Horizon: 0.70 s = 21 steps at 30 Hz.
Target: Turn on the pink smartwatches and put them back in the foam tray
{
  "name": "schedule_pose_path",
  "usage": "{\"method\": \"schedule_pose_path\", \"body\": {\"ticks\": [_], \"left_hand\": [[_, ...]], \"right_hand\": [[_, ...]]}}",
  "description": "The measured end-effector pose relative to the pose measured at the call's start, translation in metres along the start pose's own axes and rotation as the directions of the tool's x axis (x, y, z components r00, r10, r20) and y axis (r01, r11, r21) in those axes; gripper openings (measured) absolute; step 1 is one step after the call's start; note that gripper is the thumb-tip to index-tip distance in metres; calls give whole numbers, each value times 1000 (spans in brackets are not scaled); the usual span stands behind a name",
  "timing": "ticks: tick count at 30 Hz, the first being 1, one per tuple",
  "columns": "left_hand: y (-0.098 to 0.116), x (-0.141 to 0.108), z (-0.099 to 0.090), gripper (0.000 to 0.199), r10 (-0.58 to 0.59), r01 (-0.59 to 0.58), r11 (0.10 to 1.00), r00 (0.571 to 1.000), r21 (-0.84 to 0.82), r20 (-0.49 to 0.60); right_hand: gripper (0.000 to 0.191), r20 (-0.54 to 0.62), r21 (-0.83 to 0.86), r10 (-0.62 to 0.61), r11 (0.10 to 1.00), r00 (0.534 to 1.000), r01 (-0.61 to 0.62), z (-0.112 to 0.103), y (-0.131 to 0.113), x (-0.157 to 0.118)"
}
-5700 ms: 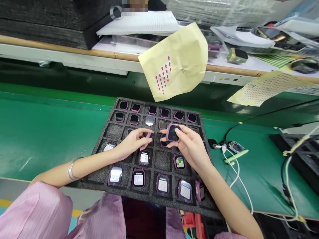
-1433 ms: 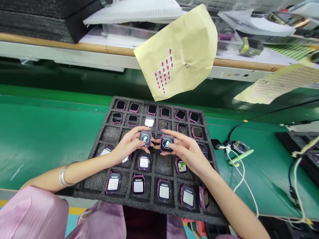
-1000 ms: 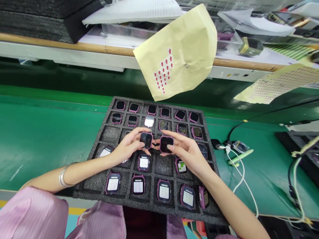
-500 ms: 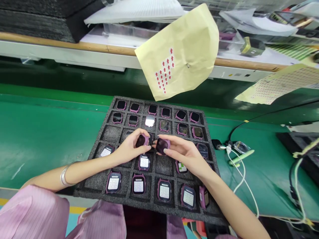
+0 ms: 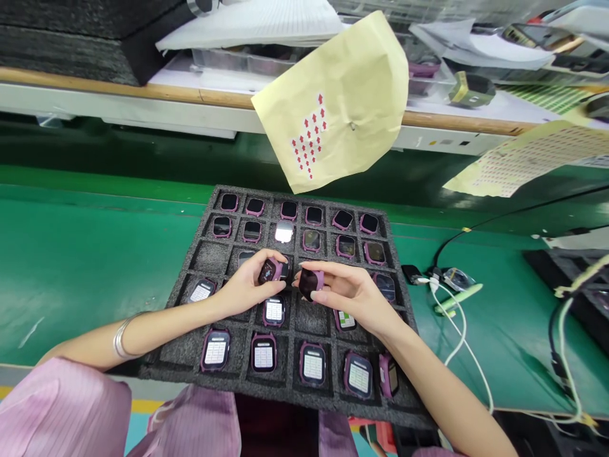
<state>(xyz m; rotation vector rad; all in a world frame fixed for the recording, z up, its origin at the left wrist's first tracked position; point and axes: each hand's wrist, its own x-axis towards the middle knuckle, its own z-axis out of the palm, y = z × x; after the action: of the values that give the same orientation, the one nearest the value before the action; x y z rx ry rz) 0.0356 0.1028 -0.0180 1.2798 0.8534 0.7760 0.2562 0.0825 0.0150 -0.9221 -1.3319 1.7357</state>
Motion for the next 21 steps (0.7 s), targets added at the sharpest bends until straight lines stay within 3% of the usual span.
{"method": "schedule_pose_path", "body": {"ticks": [9, 21], "left_hand": [[-1, -2, -1, 28, 58, -55, 991, 998, 120, -17], [-1, -2, -2, 28, 64, -64, 989, 998, 133, 3]], "right_hand": [[38, -48, -27, -9, 1000, 999, 7, -1, -2, 0], [37, -42, -24, 0, 1000, 999, -1, 0, -4, -1]]}}
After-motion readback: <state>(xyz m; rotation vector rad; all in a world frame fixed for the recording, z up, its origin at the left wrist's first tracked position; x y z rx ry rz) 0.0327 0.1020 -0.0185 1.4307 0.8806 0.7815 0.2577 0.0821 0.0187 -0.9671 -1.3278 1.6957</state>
